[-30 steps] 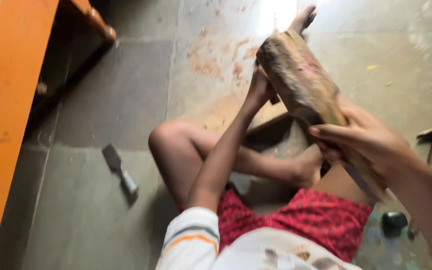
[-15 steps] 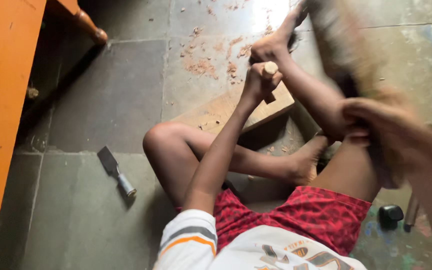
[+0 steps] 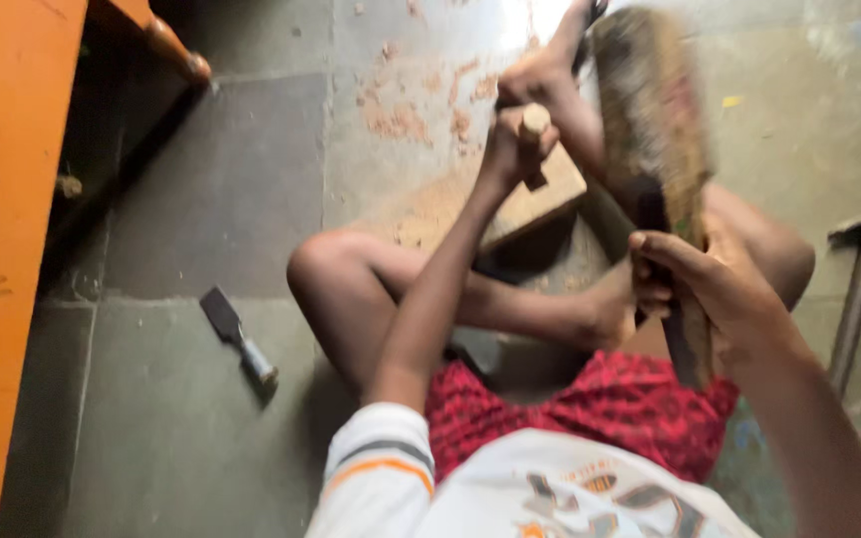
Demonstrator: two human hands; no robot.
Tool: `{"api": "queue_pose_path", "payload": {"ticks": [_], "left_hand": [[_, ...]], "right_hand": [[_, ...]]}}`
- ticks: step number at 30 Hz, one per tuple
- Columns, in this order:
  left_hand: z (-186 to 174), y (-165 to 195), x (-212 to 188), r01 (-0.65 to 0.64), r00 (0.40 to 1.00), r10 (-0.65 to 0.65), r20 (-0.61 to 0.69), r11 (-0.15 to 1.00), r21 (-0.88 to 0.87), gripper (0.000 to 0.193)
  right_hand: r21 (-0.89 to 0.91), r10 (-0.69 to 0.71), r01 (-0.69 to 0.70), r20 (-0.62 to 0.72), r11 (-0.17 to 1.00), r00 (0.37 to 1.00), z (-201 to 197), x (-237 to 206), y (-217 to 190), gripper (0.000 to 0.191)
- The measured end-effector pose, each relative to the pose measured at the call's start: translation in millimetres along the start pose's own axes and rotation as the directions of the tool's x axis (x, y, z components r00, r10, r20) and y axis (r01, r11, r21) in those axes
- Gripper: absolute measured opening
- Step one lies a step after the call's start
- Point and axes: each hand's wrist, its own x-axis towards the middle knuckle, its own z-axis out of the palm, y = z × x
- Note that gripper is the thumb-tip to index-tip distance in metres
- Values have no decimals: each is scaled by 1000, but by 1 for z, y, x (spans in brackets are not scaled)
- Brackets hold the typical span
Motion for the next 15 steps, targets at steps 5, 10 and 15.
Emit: {"api": "queue_pose_path", "payload": {"ticks": [5, 10, 15], "left_hand": [[0, -12, 2, -206, 978, 208, 5, 970, -127, 18], [-9, -2, -9, -34, 981, 73, 180, 976, -215, 22], [-17, 18, -14, -6, 973, 34, 229, 992, -123, 23]], "right_hand": [[-235, -167, 97, -299, 967, 940, -11, -23, 35, 18], [-78, 80, -120, -391, 990, 917, 4, -41, 80, 23], [-7, 228, -247, -361, 969, 904, 14, -19, 137, 32]]}}
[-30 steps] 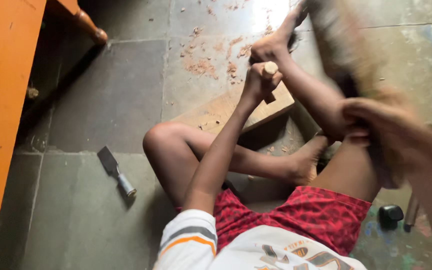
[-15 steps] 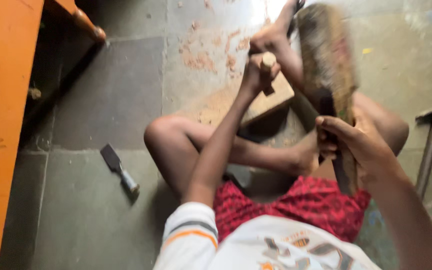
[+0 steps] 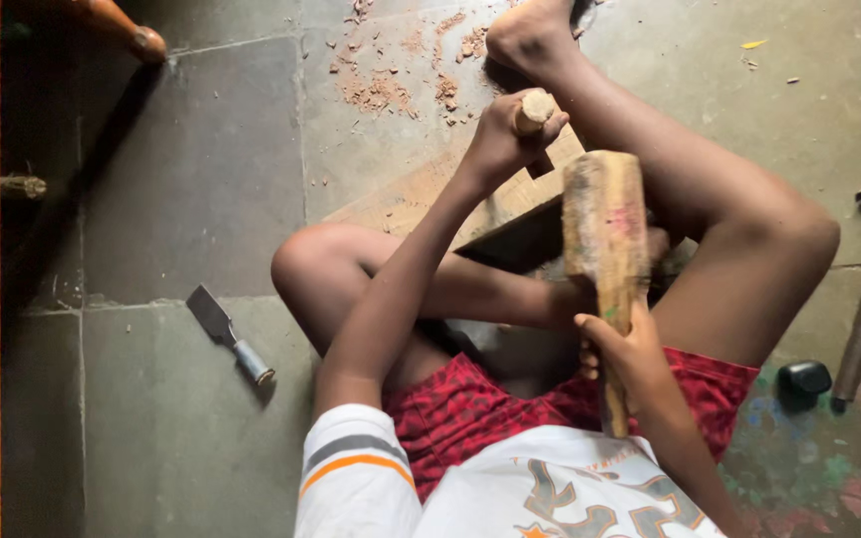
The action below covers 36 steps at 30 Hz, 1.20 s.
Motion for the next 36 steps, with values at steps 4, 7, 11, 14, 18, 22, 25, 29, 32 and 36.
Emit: {"api": "queue_pose_path", "payload": {"ticks": [4, 7, 11, 14, 18, 22, 25, 29, 32, 36], "left_hand": [[-3, 0, -1, -29, 998, 32, 56, 998, -57, 23], [-6, -8, -2, -73, 997, 74, 20, 997, -30, 24], [-12, -13, 2, -57, 997, 62, -55, 994, 98, 27], [-20, -6, 1, -145, 979, 159, -128, 983, 115, 29], [-46, 6, -30, -2, 997, 5, -71, 999, 38, 24], [-73, 13, -81, 1, 997, -6, -82, 998, -56, 26], [-69, 20, -94, 43, 974, -70, -214, 991, -125, 25], [-41, 22, -59, -27, 924, -9, -381, 996, -90, 25], [-15, -2, 5, -184, 872, 213, -441, 977, 107, 20], [0, -34, 28, -214, 892, 209, -402, 976, 32, 24]], "right_hand": [[-47, 10, -10, 12, 999, 1000, 10, 31, 27, 34], [-154, -93, 94, 14, 984, 996, 12, 54, 33, 41], [-242, -162, 174, 67, 954, 984, 10, 78, 29, 52], [-266, -168, 189, 97, 945, 981, 6, 85, 22, 54], [-328, -144, 169, 101, 929, 984, 1, 84, 16, 56], [-322, -124, 160, 129, 933, 984, -3, 84, 13, 54], [-314, -177, 225, 175, 922, 969, -4, 88, 13, 51], [-307, -172, 213, 158, 927, 972, -3, 92, 16, 51], [-257, -188, 233, 189, 938, 964, -1, 92, 18, 44], [-277, -169, 209, 162, 938, 972, 1, 90, 17, 44]]}}
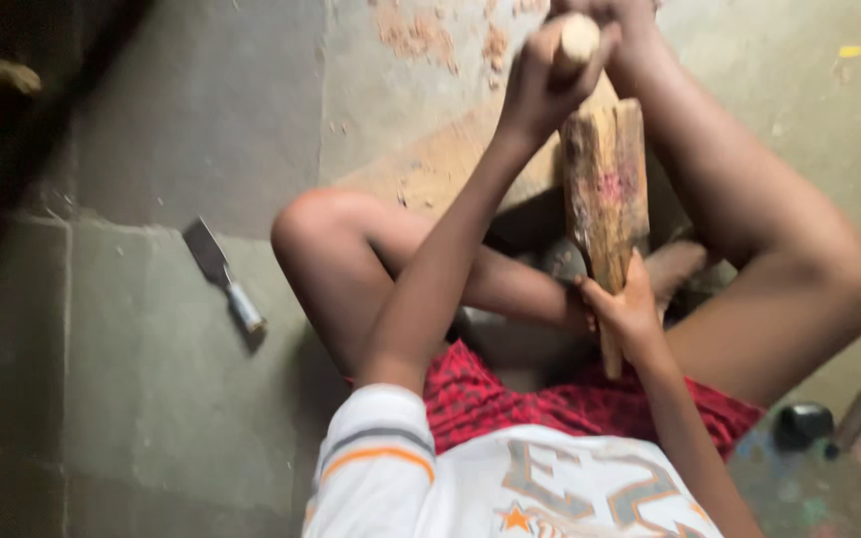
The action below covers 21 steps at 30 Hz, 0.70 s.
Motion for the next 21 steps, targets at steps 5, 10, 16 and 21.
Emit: {"api": "queue_pose_path", "payload": {"ticks": [5, 10, 16, 21], "left_hand": [[-70, 23, -43, 189, 932, -197, 302, 980, 57, 34], [-106, 40, -83, 401, 916, -399, 37, 911, -98, 25], [0, 7, -35, 100, 985, -64, -161, 969, 226, 33], [-19, 29, 0, 67, 961, -107, 256, 985, 159, 31]], "right_hand": [[36, -2, 2, 5, 999, 1000, -2, 0, 0, 41], [49, 19, -18, -22, 999, 1000, -4, 1, 9, 41], [54, 47, -46, -27, 998, 999, -9, 5, 16, 38], [105, 69, -68, -11, 992, 998, -5, 6, 18, 35]]}}
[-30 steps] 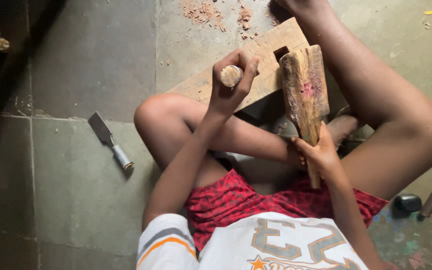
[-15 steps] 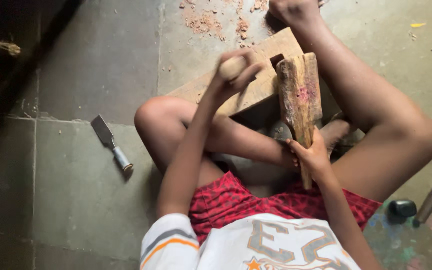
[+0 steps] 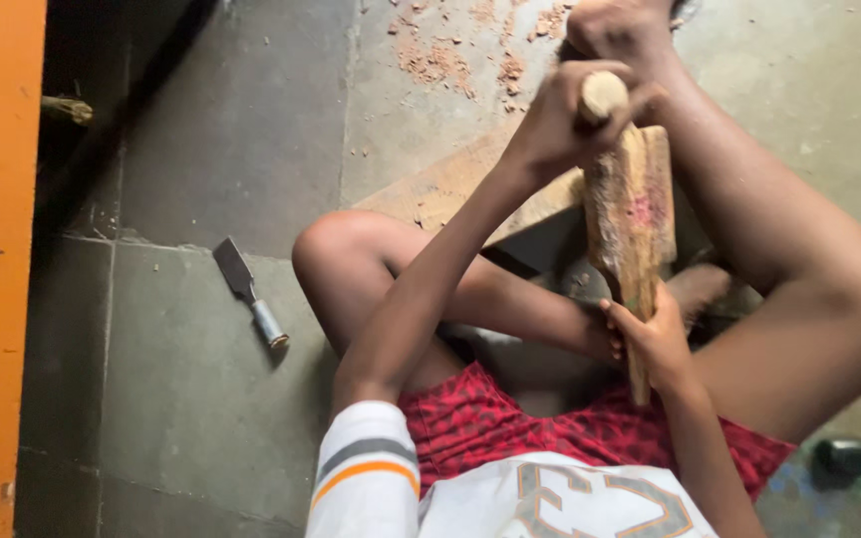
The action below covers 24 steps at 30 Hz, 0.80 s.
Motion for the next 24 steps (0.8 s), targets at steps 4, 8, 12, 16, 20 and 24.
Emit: {"api": "queue_pose_path", "payload": {"ticks": [4, 8, 12, 16, 20, 24], "left_hand": [[-71, 10, -4, -54, 998, 58, 9, 965, -258, 15], [-98, 17, -15, -52, 940, -222, -260, 660, -749, 33], [-86, 18, -39, -56, 874, -357, -330, 600, -798, 31], [-69, 6, -52, 63, 823, -438, -363, 704, -707, 26], [-56, -2, -42, 93, 881, -348, -320, 792, -604, 33], [-42, 11, -32, 94, 923, -159, -350, 976, -195, 35]], "right_hand": [[-5, 21, -21, -23, 1000, 1000, 2, -3, 0, 35], [-13, 51, -51, -11, 999, 999, -1, -4, -1, 32], [28, 76, -75, -30, 997, 997, -3, -1, 1, 30], [-2, 112, -113, -47, 994, 993, -4, -1, 7, 26], [45, 95, -94, -19, 995, 995, -5, -1, 10, 26], [49, 76, -76, -11, 996, 997, -4, 1, 8, 27]]}}
